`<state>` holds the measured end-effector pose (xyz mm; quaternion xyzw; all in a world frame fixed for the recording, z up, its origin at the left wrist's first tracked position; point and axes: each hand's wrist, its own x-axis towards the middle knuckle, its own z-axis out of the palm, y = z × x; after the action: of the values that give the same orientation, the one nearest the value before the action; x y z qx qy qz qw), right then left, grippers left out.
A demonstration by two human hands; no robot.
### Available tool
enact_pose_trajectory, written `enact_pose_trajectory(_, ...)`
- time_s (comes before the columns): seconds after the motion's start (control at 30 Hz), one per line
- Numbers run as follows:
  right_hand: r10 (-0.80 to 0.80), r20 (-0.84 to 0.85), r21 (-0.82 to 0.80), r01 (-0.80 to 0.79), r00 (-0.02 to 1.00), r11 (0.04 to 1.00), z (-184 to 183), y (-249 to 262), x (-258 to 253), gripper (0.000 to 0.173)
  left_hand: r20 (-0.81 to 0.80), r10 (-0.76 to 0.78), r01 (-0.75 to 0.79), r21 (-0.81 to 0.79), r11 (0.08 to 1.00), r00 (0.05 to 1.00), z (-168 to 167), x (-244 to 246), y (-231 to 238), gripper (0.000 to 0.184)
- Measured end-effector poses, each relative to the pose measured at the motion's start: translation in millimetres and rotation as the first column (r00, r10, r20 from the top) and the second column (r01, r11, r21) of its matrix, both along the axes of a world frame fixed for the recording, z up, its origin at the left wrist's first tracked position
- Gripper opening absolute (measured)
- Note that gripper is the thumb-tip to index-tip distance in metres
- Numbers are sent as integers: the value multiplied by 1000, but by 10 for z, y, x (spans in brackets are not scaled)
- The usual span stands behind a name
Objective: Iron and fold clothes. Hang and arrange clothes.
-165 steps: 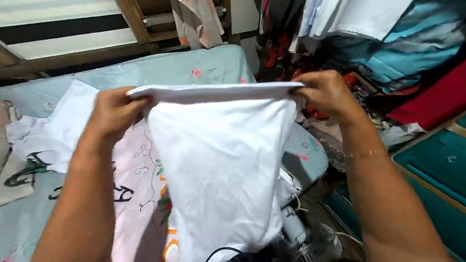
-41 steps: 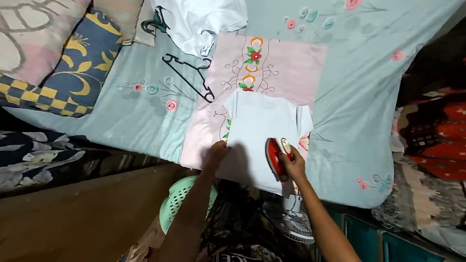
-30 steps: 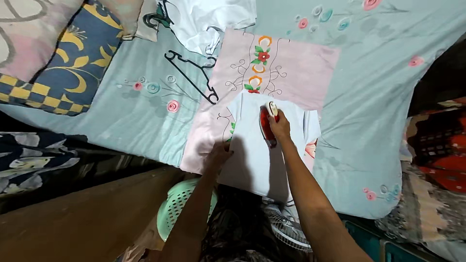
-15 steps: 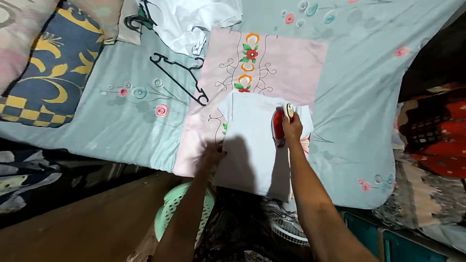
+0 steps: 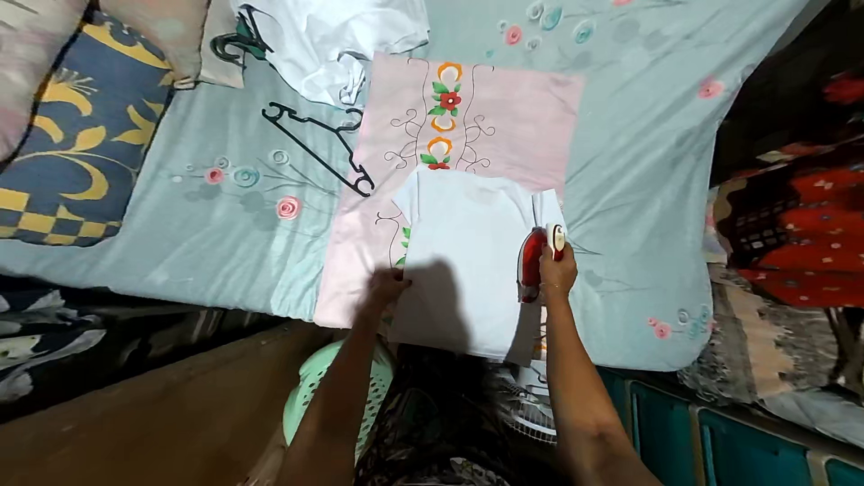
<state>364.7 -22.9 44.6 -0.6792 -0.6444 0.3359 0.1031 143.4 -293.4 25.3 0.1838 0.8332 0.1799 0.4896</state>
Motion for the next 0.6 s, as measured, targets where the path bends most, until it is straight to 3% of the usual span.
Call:
enact_pose_trajectory(0.07, 38, -66, -25, -40, 997, 999, -29, -25, 81, 52, -3, -16, 16, 5, 1000, 1000, 1, -6, -13, 37)
enact_pose_trajectory(0.23, 291, -220, -66, -311, 931, 948, 125, -562, 250, 48, 87, 52, -61, 110, 992, 995, 86, -38, -24, 32)
enact_pose_trajectory(0.37, 380, -208, -32, -395, 901, 918, 185, -503, -504, 48, 134, 100, -121, 159, 980, 986, 86, -44, -60, 32)
enact_pose_trajectory(0.5, 361, -132, 12, -363, 923, 932, 16, 51, -1434, 45, 111, 109, -122, 120, 985, 988, 65, -34, -19, 31)
enact_pose_trajectory(0.6, 338, -135, 13, -340, 931, 940, -104, 475, -1833, 48, 109, 103, -111, 74, 991, 989, 70, -58, 14, 32)
